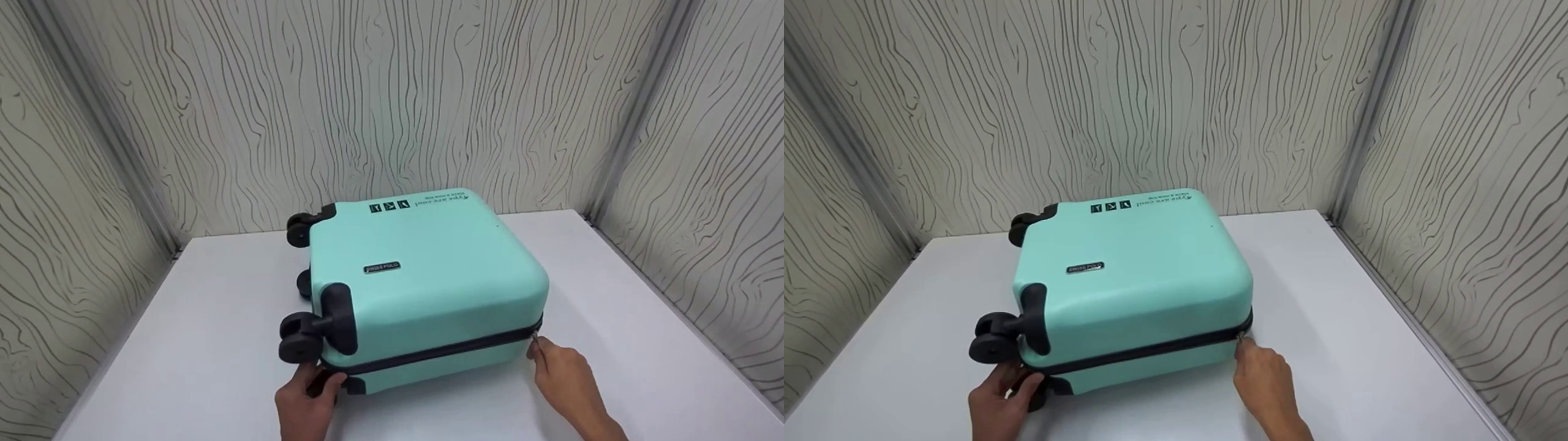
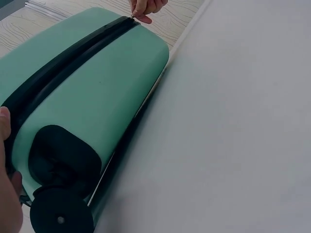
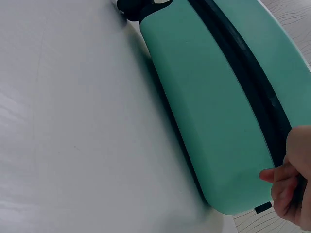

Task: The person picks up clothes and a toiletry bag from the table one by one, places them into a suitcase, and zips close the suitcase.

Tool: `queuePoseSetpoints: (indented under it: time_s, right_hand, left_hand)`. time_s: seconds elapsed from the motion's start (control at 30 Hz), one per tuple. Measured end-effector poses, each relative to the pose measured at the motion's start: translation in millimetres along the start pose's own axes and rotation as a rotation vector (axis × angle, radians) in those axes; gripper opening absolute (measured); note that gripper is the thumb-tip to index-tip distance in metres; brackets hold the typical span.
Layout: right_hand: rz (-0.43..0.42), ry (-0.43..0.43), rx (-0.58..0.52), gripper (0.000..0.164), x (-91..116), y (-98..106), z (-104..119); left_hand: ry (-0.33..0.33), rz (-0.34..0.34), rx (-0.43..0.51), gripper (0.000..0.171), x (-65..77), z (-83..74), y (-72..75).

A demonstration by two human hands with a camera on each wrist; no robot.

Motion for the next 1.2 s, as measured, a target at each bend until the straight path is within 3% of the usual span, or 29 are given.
queuePoseSetpoints:
  time_s: [0.2, 0.5, 0.6, 0.73, 0.83, 1.07, 1.13, 1.2]
  right_hand:
    - [-0.045, 0.053, 0.094, 0.022, 3, 0, 11]
    - [-0.092, 0.111, 0.147, 0.019, 3, -3, 19]
    - [-0.095, 0.111, 0.101, 0.022, 3, -4, 18]
    - [-0.057, 0.052, -0.092, 0.028, 0, -6, 9]
    - [-0.041, 0.028, -0.152, 0.03, 0, -7, 6]
    - [-0.099, 0.13, 0.068, 0.028, 3, 0, 16]
    - [-0.056, 0.13, -0.004, 0.028, 1, 0, 14]
    - [0.062, 0.105, -0.2, 0.028, -2, -3, 6]
  left_hand:
    - [-0.037, -0.028, -0.034, 0.038, 1.4, -3.7, 0.2]
    - [-0.084, -0.057, -0.084, 0.024, -5.7, -7.0, 2.4]
    - [-0.095, -0.078, -0.1, 0.024, -6.6, -7.3, 3.9]
    - [-0.1, -0.101, -0.109, 0.024, -7.8, -6.3, 4.5]
    - [-0.103, -0.105, -0.115, 0.024, -8.5, -5.4, 3.5]
    - [-0.119, -0.112, -0.161, 0.021, -9.0, -5.6, 3.6]
    - [-0.13, -0.116, -0.168, 0.021, -8.9, -6.1, 4.2]
    - [-0.135, -0.11, -0.168, 0.022, -9.1, -6.6, 3.9]
Point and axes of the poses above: each hand's wrist, its own x-axis away from the middle knuckle, its own y-axis out of the back of the hand, z = x × y, the point moved 6 cm from there along -x, towards the middle knuckle, and after that the axes turned 2 degrees about -x, right-handed, at the moved point
